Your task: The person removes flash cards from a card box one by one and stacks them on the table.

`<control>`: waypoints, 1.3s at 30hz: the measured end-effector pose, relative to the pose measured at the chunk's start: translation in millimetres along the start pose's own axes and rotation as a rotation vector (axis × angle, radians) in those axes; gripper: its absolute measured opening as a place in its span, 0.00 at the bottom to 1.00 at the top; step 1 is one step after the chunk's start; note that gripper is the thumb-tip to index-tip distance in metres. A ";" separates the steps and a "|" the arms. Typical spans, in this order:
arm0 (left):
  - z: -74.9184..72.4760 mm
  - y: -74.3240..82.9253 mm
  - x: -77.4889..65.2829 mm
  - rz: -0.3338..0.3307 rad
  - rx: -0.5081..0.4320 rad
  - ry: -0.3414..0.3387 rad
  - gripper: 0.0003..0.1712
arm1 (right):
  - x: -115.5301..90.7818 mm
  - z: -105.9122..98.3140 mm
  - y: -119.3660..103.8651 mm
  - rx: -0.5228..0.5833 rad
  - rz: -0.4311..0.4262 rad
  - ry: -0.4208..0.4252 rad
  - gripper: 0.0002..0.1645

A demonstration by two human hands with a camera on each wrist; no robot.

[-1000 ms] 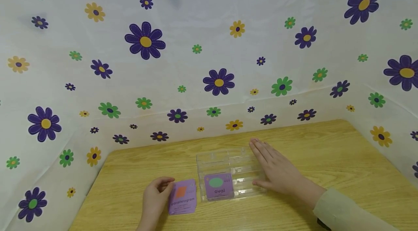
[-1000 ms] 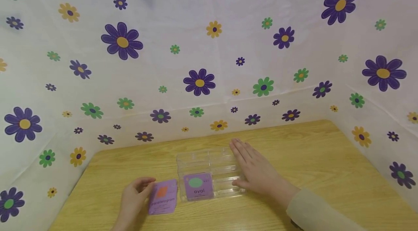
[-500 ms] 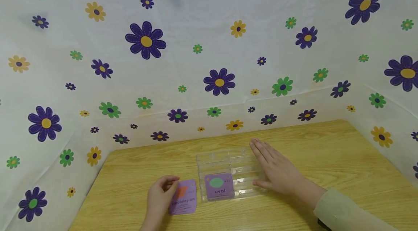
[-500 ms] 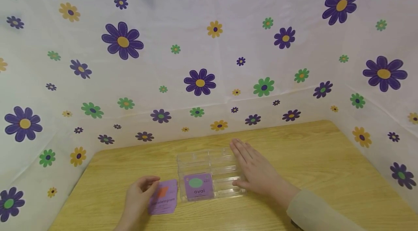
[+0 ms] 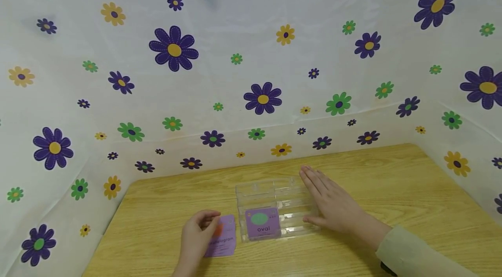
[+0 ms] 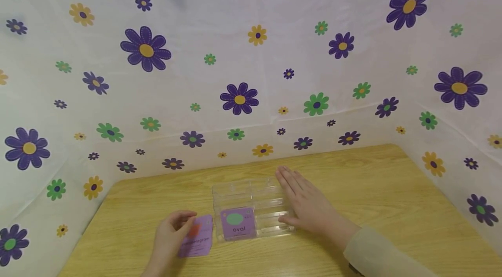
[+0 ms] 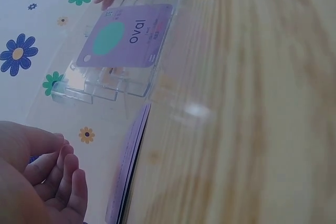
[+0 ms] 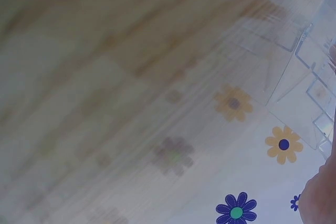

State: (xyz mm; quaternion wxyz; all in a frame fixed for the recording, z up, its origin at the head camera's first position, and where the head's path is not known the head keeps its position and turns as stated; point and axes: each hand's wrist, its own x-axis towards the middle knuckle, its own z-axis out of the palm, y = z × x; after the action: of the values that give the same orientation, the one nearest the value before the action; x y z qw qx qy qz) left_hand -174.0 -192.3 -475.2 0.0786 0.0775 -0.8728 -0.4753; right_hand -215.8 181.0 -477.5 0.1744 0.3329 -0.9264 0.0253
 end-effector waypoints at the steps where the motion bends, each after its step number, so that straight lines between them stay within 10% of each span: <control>1: 0.8 0.5 -0.1 0.006 -0.002 0.001 0.07 | 0.2 0.0 0.0 0.002 0.001 -0.002 0.72; 39: 21.8 16.7 -13.0 0.096 -0.136 -0.123 0.07 | 2.1 -1.1 -1.1 -0.011 0.009 -0.008 0.72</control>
State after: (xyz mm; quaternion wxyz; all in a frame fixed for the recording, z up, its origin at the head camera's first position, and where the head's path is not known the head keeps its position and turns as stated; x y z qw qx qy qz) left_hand -166.9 -162.7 -473.7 0.0528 0.0007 -0.8444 -0.5331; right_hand -216.3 179.0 -475.8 0.1723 0.3277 -0.9287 0.0194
